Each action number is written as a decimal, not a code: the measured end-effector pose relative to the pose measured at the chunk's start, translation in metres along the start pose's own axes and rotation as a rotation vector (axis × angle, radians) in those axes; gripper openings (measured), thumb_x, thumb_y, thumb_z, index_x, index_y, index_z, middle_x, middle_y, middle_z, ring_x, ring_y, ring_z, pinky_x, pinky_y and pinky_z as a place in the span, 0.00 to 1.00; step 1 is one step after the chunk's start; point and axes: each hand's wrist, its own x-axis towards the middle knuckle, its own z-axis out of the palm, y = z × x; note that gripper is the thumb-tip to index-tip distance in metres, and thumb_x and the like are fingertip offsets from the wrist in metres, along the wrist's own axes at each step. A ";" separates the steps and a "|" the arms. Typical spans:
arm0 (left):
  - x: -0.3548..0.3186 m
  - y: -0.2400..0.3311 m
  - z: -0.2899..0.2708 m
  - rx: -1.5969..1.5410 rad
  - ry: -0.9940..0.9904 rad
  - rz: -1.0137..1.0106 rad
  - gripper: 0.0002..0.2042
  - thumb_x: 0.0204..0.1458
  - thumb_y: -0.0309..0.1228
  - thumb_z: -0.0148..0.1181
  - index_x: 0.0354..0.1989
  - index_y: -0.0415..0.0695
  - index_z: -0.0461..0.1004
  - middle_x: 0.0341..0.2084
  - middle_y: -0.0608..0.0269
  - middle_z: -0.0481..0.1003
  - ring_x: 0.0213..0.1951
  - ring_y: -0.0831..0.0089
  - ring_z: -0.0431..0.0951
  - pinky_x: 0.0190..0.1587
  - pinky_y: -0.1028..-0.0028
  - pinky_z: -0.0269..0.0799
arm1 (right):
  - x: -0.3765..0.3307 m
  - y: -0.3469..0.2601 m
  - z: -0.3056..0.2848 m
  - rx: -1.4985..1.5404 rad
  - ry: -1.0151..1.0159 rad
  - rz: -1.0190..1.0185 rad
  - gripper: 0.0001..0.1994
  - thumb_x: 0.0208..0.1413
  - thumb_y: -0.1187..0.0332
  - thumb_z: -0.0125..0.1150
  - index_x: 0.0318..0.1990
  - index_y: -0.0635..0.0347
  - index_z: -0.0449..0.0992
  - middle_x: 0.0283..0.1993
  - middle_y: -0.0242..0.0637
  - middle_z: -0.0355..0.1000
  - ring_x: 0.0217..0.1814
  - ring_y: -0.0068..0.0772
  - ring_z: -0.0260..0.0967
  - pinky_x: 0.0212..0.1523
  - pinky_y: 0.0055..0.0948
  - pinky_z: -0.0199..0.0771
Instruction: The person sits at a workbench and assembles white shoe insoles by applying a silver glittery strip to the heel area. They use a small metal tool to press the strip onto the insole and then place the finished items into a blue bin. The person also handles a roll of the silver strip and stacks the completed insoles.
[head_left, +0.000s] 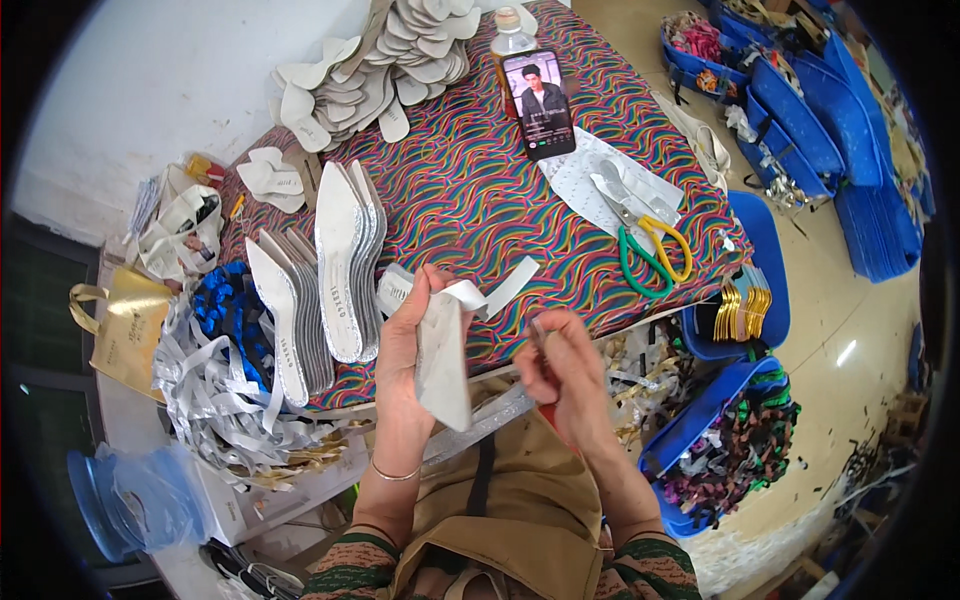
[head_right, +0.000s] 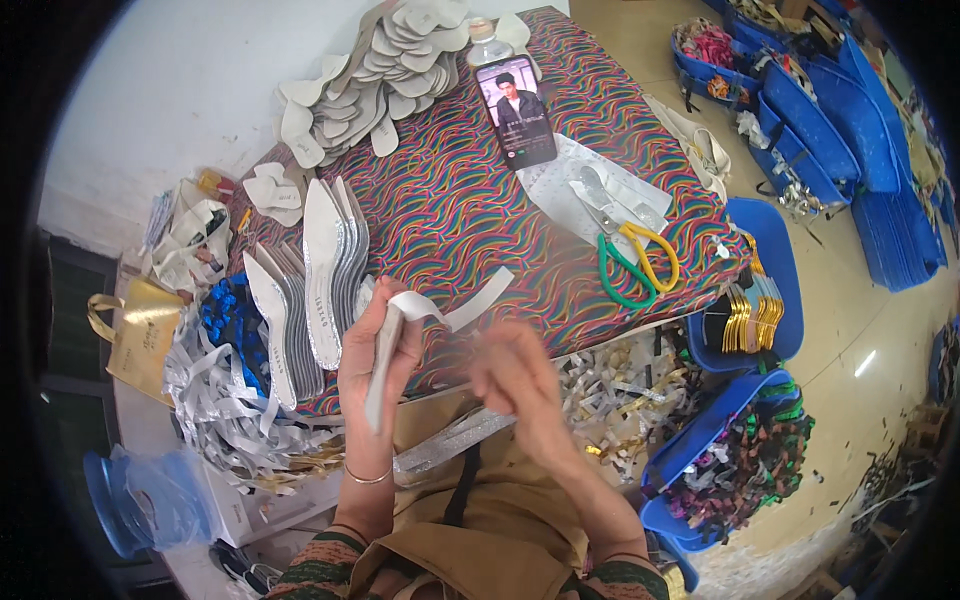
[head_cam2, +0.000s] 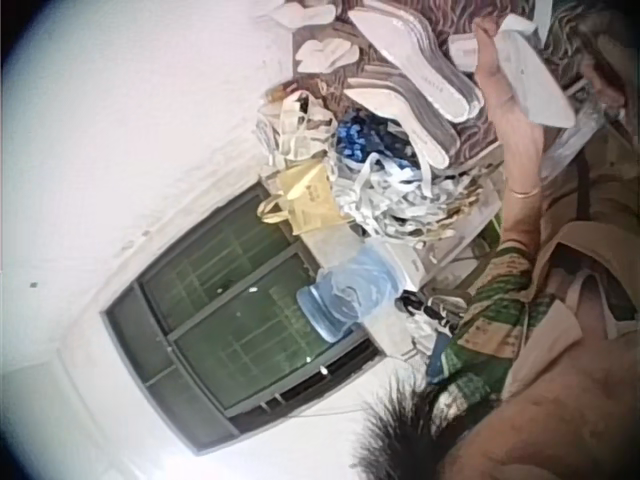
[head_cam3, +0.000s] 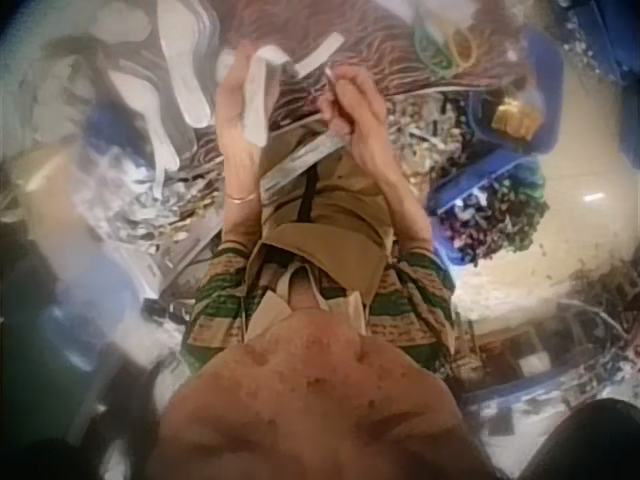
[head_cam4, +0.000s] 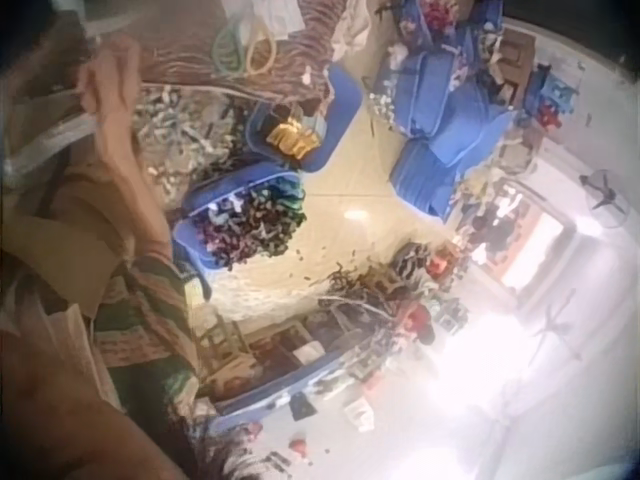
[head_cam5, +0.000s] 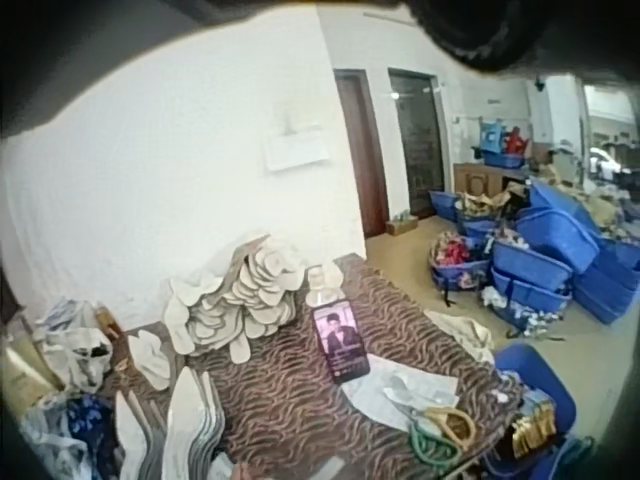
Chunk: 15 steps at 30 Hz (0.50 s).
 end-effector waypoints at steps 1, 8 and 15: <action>0.000 0.000 0.001 -0.027 0.021 0.027 0.06 0.63 0.29 0.57 0.43 0.41 0.73 0.34 0.62 0.78 0.40 0.68 0.81 0.46 0.65 0.84 | -0.002 0.006 0.007 0.037 -0.023 0.003 0.12 0.70 0.61 0.49 0.54 0.56 0.66 0.31 0.34 0.68 0.24 0.16 0.53 0.24 0.18 0.49; -0.006 -0.002 0.001 0.041 0.015 0.031 0.06 0.64 0.32 0.57 0.41 0.43 0.73 0.33 0.62 0.78 0.38 0.69 0.80 0.47 0.67 0.83 | 0.001 0.021 0.032 0.176 -0.106 -0.036 0.13 0.69 0.61 0.53 0.51 0.60 0.67 0.33 0.33 0.69 0.26 0.17 0.57 0.27 0.20 0.56; -0.020 -0.016 0.003 0.204 0.019 0.238 0.08 0.63 0.36 0.59 0.42 0.47 0.72 0.32 0.66 0.74 0.42 0.66 0.77 0.48 0.61 0.78 | 0.012 0.029 0.028 0.065 -0.016 -0.078 0.09 0.68 0.66 0.55 0.48 0.61 0.69 0.46 0.35 0.75 0.43 0.18 0.73 0.44 0.21 0.74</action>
